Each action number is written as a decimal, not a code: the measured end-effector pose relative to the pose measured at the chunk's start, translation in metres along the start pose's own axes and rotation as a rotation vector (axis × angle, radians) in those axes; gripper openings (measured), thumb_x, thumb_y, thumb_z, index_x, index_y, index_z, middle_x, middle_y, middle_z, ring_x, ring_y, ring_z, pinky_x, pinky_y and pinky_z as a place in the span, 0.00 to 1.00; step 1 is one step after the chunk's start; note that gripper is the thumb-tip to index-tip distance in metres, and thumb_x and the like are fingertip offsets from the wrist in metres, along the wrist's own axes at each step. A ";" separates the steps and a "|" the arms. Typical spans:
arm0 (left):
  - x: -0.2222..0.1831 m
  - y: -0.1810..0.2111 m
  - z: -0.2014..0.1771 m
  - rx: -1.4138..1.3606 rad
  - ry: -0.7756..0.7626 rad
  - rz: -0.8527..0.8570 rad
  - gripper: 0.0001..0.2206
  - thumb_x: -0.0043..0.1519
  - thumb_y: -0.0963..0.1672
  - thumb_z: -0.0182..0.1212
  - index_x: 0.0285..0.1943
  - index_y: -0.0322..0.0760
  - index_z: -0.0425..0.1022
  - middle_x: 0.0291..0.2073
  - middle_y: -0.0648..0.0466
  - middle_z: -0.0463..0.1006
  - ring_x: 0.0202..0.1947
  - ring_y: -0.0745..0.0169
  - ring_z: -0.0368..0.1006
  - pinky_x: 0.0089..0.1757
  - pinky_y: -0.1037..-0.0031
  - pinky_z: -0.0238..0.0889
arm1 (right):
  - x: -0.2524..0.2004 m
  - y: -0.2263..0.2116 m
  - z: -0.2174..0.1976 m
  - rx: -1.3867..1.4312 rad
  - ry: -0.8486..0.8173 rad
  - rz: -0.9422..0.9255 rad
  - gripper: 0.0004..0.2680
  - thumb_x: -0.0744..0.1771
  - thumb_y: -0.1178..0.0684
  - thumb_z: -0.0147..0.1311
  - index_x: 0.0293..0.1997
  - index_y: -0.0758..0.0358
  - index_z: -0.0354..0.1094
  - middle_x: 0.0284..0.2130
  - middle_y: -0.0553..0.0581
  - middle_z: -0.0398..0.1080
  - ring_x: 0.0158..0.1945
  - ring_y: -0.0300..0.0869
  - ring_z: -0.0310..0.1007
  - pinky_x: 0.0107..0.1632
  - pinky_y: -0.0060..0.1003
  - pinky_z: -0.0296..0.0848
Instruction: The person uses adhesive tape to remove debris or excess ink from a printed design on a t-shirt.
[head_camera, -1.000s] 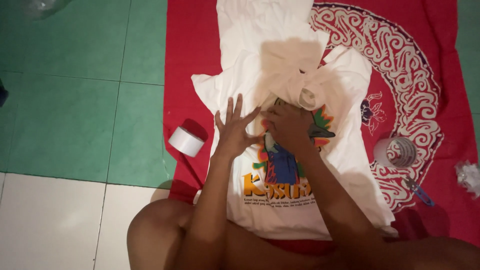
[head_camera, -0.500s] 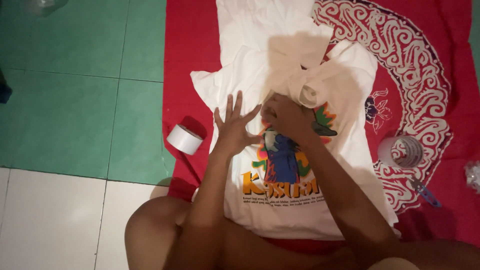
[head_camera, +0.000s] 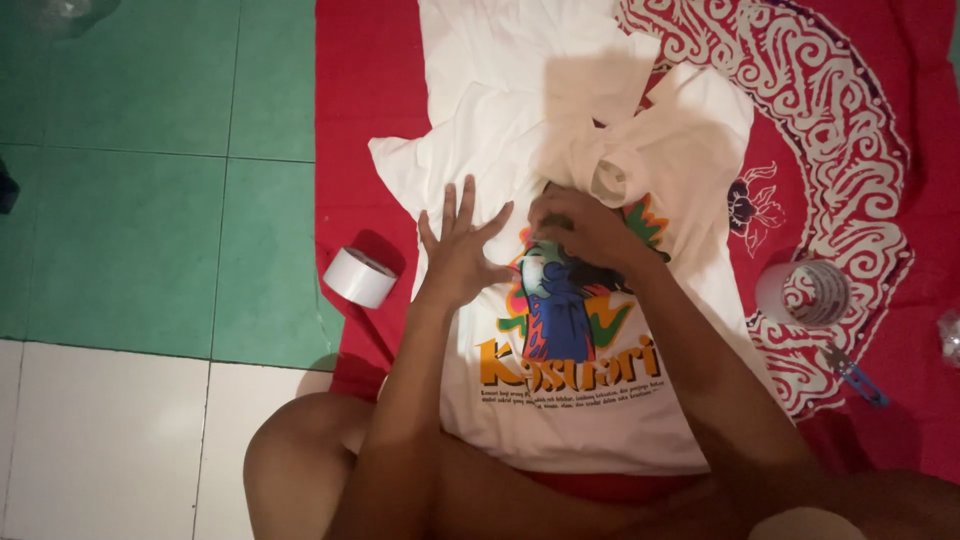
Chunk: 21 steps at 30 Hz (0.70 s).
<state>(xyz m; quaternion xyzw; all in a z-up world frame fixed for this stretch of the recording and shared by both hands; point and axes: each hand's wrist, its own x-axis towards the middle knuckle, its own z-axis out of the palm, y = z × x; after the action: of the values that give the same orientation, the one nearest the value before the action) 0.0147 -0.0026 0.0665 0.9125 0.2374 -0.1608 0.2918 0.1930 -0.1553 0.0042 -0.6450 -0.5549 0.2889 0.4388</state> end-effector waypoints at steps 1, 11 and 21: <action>-0.001 0.000 -0.001 -0.001 0.002 -0.001 0.44 0.51 0.55 0.75 0.78 0.68 0.53 0.80 0.47 0.27 0.79 0.43 0.19 0.64 0.34 0.13 | 0.000 -0.001 0.001 0.000 -0.002 -0.002 0.04 0.67 0.52 0.60 0.40 0.60 0.73 0.43 0.60 0.73 0.53 0.59 0.72 0.58 0.50 0.67; -0.001 0.000 0.000 -0.028 0.020 0.021 0.45 0.51 0.55 0.75 0.78 0.67 0.53 0.80 0.46 0.27 0.79 0.43 0.18 0.64 0.34 0.11 | 0.004 -0.019 0.008 -0.324 0.006 0.022 0.15 0.64 0.47 0.64 0.55 0.57 0.68 0.43 0.64 0.74 0.53 0.60 0.72 0.57 0.54 0.67; -0.002 -0.001 0.001 -0.014 -0.005 0.008 0.46 0.52 0.55 0.74 0.79 0.67 0.50 0.80 0.47 0.26 0.79 0.44 0.18 0.64 0.34 0.11 | -0.003 -0.005 0.003 -0.047 0.105 -0.022 0.02 0.66 0.55 0.64 0.38 0.59 0.79 0.47 0.60 0.78 0.54 0.57 0.76 0.58 0.49 0.71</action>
<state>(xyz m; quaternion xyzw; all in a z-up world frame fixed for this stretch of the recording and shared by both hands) 0.0129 -0.0031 0.0665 0.9110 0.2341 -0.1603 0.2994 0.1874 -0.1578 0.0075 -0.6632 -0.5448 0.2366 0.4554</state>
